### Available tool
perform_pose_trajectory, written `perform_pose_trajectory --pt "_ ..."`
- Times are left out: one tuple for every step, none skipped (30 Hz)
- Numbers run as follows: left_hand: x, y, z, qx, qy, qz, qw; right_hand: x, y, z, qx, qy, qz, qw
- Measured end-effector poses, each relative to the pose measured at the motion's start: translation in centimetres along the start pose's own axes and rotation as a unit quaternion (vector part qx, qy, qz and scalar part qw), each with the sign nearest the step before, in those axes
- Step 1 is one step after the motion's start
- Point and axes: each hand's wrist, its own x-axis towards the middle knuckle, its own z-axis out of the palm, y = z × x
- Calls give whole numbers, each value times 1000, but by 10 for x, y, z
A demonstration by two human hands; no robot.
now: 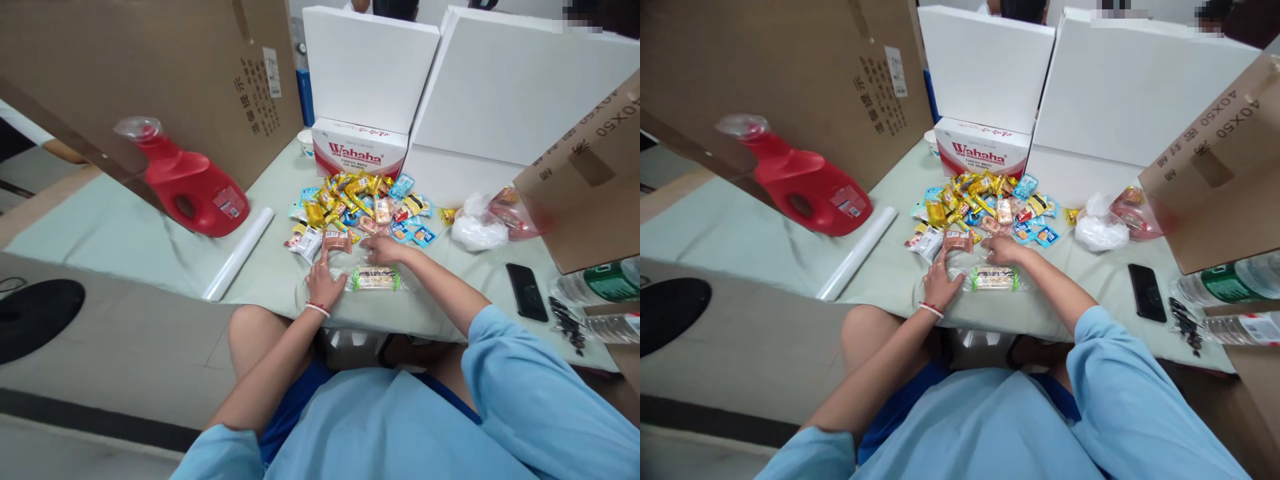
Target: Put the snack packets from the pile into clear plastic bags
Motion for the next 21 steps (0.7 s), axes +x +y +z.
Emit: perform_pose_trajectory --pt "3 2 -1 -4 -15 0 1000 4 -1 -2 5 -6 1 1000" --pt "6 3 -1 -4 -33 -4 999 6 -1 -5 8 -6 -2 1000" --pt "8 5 -2 0 -50 -11 999 5 -1 -9 9 -2 -8 1000" --pt "10 7 -2 6 -65 -19 998 3 -1 -13 9 4 -13 1000" --pt "12 8 -2 12 -75 -27 997 -2 -2 -17 7 11 -18 1000" --pt "13 10 -2 16 -81 -33 996 -8 -4 -20 5 20 -23 1000" --pt "14 11 -1 18 -82 -37 996 -16 -7 -22 2 31 -29 999" --pt "15 12 -1 16 -79 -40 996 -25 -11 -23 -3 42 -34 999" --pt "15 12 0 13 -75 -42 996 -35 -15 -21 -7 52 -37 998" --pt "15 12 0 9 -74 -45 996 -46 -19 -17 -13 60 -41 997" --pt "16 12 0 4 -73 -47 996 -56 -23 -11 -24 65 -45 997" --pt "16 11 0 -1 -73 -49 996 -66 -26 -3 -38 65 -49 996" --pt "17 10 0 -8 -75 -50 996 -74 -29 6 -53 61 -56 995" --pt "18 9 -1 -15 -77 -51 996 -81 -32 16 -68 51 -66 994" --pt "19 7 -3 -24 -81 -51 995 -87 -34 26 -81 40 -78 993" --pt "20 5 -6 -34 -86 -51 994 -92 -35 35 -89 29 -90 992" --pt "21 2 -9 -46 -93 -51 993 -95 -35 43 -93 21 -98 991" --pt "22 0 -13 -59 -102 -52 992 -98 -35 50 -95 19 -103 990" --pt "23 -2 -17 -73 -111 -52 990 -99 -35 55 -98 22 -104 989" --pt "24 -4 -21 -87 -120 -54 987 -100 -35 59 -101 30 -102 989" --pt "25 -4 -25 -102 -128 -57 985 -101 -34 63 -102 41 -99 989"
